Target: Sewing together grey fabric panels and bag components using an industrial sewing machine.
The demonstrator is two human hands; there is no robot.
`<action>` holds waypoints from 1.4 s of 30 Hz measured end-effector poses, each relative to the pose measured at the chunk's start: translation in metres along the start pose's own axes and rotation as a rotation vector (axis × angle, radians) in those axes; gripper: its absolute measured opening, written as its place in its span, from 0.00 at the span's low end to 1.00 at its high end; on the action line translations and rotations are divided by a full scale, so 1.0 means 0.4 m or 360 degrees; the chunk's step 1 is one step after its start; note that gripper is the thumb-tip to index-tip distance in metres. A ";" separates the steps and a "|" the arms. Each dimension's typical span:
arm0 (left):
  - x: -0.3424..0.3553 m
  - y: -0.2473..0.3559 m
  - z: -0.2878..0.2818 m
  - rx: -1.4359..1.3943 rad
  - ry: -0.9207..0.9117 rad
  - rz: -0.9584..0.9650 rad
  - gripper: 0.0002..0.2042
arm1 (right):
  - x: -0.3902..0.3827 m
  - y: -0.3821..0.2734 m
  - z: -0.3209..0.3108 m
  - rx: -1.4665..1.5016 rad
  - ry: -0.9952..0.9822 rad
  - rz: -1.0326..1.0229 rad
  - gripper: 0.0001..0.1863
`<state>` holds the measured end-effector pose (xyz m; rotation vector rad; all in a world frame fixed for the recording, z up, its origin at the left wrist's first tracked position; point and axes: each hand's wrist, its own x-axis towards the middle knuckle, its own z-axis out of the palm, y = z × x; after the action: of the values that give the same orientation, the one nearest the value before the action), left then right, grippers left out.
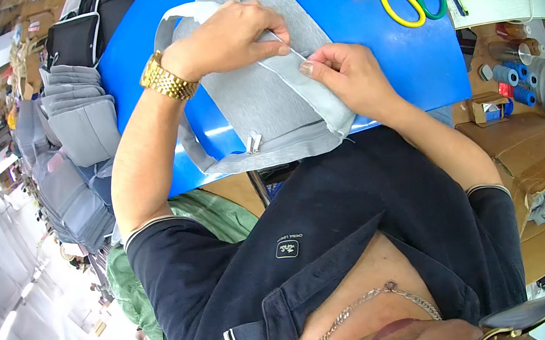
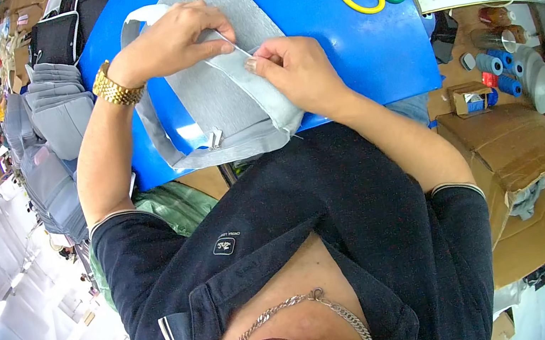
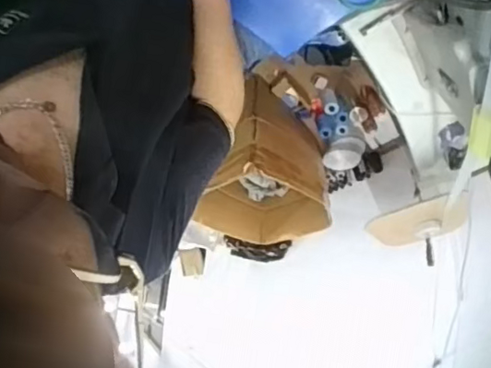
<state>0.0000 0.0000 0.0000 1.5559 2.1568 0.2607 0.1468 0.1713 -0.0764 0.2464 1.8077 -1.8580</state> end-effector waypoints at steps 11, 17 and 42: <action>0.059 -0.069 0.050 0.0321 0.0416 0.0110 0.09 | 0.091 0.026 -0.012 -0.0367 0.0633 -0.0725 0.11; 0.058 -0.060 -0.008 0.0294 0.0196 0.0015 0.09 | 0.089 -0.006 -0.032 -0.0286 0.0488 -0.0651 0.10; -0.048 0.060 -0.127 0.0001 0.0293 -0.0025 0.08 | -0.009 -0.091 -0.046 -0.0214 0.0185 -0.0842 0.11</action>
<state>0.0012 -0.0041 0.0592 1.5687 2.3070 0.4131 0.1278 0.1886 -0.0445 -0.1991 2.2259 -2.0824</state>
